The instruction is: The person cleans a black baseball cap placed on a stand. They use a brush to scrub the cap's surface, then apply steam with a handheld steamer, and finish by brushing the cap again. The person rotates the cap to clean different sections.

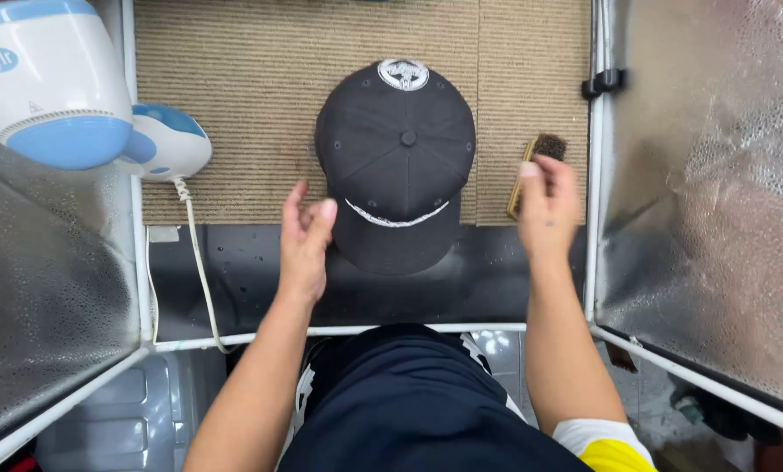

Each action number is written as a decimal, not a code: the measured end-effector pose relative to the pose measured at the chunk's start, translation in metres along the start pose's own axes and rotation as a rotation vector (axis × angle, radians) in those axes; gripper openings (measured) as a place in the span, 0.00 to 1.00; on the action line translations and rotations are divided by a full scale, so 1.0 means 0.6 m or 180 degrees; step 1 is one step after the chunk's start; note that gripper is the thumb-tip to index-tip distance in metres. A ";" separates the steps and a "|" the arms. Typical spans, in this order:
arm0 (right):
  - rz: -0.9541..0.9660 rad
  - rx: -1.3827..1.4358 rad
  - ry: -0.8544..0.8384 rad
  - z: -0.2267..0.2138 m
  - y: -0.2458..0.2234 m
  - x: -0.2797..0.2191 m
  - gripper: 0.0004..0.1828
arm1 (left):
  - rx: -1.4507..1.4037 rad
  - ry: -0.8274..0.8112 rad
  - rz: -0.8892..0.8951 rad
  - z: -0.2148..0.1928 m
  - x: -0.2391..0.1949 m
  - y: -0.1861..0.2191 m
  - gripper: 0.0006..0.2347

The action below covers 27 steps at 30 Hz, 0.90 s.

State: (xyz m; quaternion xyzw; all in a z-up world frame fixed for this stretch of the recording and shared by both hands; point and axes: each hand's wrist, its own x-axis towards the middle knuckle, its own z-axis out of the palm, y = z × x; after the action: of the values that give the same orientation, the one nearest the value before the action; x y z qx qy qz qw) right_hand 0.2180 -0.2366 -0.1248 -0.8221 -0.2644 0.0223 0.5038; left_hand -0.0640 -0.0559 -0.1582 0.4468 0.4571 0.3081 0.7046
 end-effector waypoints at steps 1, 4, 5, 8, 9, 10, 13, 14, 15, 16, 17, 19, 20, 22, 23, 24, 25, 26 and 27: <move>0.0019 -0.0030 0.0009 0.013 -0.038 -0.008 0.14 | -0.0003 -0.0021 -0.0030 0.006 0.008 0.006 0.33; 0.1423 0.1552 -0.1674 0.054 -0.087 -0.015 0.47 | -0.0197 -0.0175 -0.0090 0.030 0.030 0.028 0.39; 0.1628 0.1849 -0.1688 0.067 -0.061 -0.012 0.45 | -0.0373 -0.0194 -0.0177 0.036 0.029 0.038 0.38; 0.1962 0.2214 -0.1709 0.090 -0.022 -0.007 0.38 | -0.0545 -0.0206 -0.0336 0.037 0.038 0.041 0.35; 0.2100 0.2264 -0.1709 0.088 -0.013 -0.008 0.32 | -0.0550 -0.0206 -0.0428 0.036 0.038 0.033 0.33; 0.2119 0.2245 -0.1704 0.087 -0.009 -0.009 0.32 | -0.0557 -0.0207 -0.0453 0.035 0.040 0.028 0.33; 0.2209 0.2199 -0.1626 0.105 -0.006 0.007 0.31 | -0.0362 -0.0059 -0.0480 0.018 0.071 0.020 0.25; 0.2180 0.2153 -0.1549 0.110 -0.004 0.015 0.30 | -0.0352 -0.0024 -0.0544 0.009 0.086 0.012 0.23; 0.2185 0.2081 -0.1474 0.107 -0.001 0.014 0.30 | -0.0348 0.0019 -0.0648 0.001 0.090 -0.002 0.21; 0.2207 0.2068 -0.1478 0.100 -0.021 0.016 0.30 | -0.0348 0.0028 -0.0672 0.008 0.086 0.005 0.21; 0.2173 0.1989 -0.1439 0.098 -0.043 0.023 0.28 | -0.0421 0.0022 -0.0718 0.014 0.088 0.017 0.21; 0.2115 0.1926 -0.1398 0.088 -0.070 0.036 0.27 | -0.0494 0.0011 -0.0738 0.027 0.082 0.046 0.21; 0.2151 0.1833 -0.1628 0.081 -0.075 0.041 0.29 | -0.0560 0.0000 -0.0816 0.032 0.074 0.063 0.21; 0.2184 0.1722 -0.1845 0.067 -0.072 0.048 0.30 | -0.0635 -0.0025 -0.0904 0.038 0.060 0.084 0.21; 0.2183 0.1711 -0.2066 0.064 -0.067 0.049 0.32 | -0.0529 -0.0172 -0.1076 0.035 0.052 0.090 0.19; 0.2181 0.1699 -0.2287 0.061 -0.061 0.049 0.34 | -0.0423 -0.0320 -0.1247 0.032 0.045 0.095 0.19; 0.2191 0.1697 -0.2300 0.057 -0.074 0.054 0.34 | -0.0424 -0.0305 -0.1255 0.028 0.043 0.106 0.19; 0.2108 0.1492 -0.2513 0.052 -0.086 0.059 0.40 | -0.0218 -0.0385 -0.1171 0.025 0.040 0.116 0.26; 0.2000 0.1288 -0.2701 0.047 -0.099 0.069 0.47 | -0.0013 -0.0487 -0.1066 0.026 0.043 0.129 0.35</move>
State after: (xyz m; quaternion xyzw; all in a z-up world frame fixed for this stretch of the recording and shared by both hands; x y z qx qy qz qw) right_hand 0.2206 -0.1734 -0.0790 -0.6673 -0.1768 0.5500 0.4700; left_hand -0.0416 -0.0081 -0.0945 0.3851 0.4695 0.1525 0.7797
